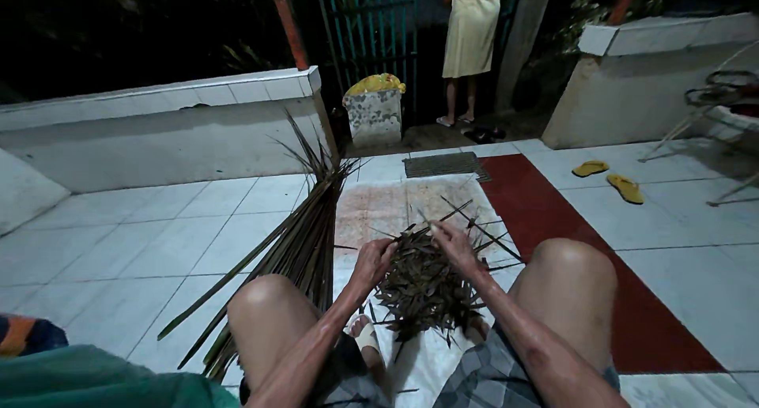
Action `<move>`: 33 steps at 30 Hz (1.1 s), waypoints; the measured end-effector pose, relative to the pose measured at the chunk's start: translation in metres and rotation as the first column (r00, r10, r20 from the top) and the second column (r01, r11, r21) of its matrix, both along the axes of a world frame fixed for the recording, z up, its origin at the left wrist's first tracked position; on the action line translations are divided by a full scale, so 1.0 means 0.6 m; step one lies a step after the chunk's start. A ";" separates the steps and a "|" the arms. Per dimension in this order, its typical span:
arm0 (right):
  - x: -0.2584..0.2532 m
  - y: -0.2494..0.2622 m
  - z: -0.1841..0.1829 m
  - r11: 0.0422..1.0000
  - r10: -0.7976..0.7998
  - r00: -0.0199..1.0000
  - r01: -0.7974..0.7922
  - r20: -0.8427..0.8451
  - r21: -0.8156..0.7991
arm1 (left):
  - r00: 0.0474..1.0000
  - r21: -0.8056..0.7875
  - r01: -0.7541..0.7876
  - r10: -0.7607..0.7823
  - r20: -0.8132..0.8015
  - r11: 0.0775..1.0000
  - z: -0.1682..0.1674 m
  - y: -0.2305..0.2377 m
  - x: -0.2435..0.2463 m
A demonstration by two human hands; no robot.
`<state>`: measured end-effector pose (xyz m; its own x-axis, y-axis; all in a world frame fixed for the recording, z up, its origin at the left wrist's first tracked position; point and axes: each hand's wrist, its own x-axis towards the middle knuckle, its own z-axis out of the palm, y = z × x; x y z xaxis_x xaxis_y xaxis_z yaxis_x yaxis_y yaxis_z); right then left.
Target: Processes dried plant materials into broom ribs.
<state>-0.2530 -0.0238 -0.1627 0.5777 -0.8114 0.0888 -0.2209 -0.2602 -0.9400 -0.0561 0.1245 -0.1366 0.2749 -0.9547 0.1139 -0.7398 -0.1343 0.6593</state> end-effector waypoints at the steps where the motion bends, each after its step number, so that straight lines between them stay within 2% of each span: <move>1: 0.003 0.004 -0.001 0.998 0.032 0.998 -0.035 0.046 0.050 | 0.999 -0.008 0.029 -0.029 -0.023 1.000 -0.002 -0.003 -0.002; 6: 0.008 0.000 0.005 0.991 0.011 0.982 -0.036 0.186 0.130 | 0.989 -0.041 0.120 -0.123 -0.076 0.992 -0.018 -0.007 -0.006; 11: 0.008 -0.014 -0.005 0.994 -0.033 0.969 0.006 0.246 0.111 | 0.973 0.052 0.187 -0.178 -0.144 0.981 -0.013 0.005 0.004; 14: 0.008 -0.010 -0.001 0.997 -0.051 0.982 0.038 0.183 0.074 | 0.961 0.059 0.218 -0.204 -0.187 0.974 -0.013 0.006 0.006; 17: 0.007 -0.002 0.000 0.998 -0.058 0.998 0.058 0.013 -0.023 | 0.972 0.029 0.162 -0.155 -0.179 0.986 -0.017 0.005 0.009; 20: 0.011 0.016 0.000 0.992 0.023 0.996 -0.033 -0.087 -0.123 | 0.991 0.022 0.074 -0.071 -0.114 0.997 -0.018 -0.003 0.019; 23: 0.018 0.039 -0.001 0.971 0.164 0.981 -0.178 -0.102 -0.157 | 0.998 -0.001 0.019 -0.020 -0.057 1.000 -0.023 -0.008 0.025; 26: 0.026 0.059 0.003 0.952 0.246 0.966 -0.256 -0.080 -0.169 | 1.000 -0.020 -0.010 0.009 -0.011 1.000 -0.019 -0.010 0.023; 33: 0.025 0.065 0.002 0.945 0.279 0.955 -0.292 -0.103 -0.148 | 0.996 -0.038 -0.016 0.019 0.092 0.999 -0.008 -0.006 0.008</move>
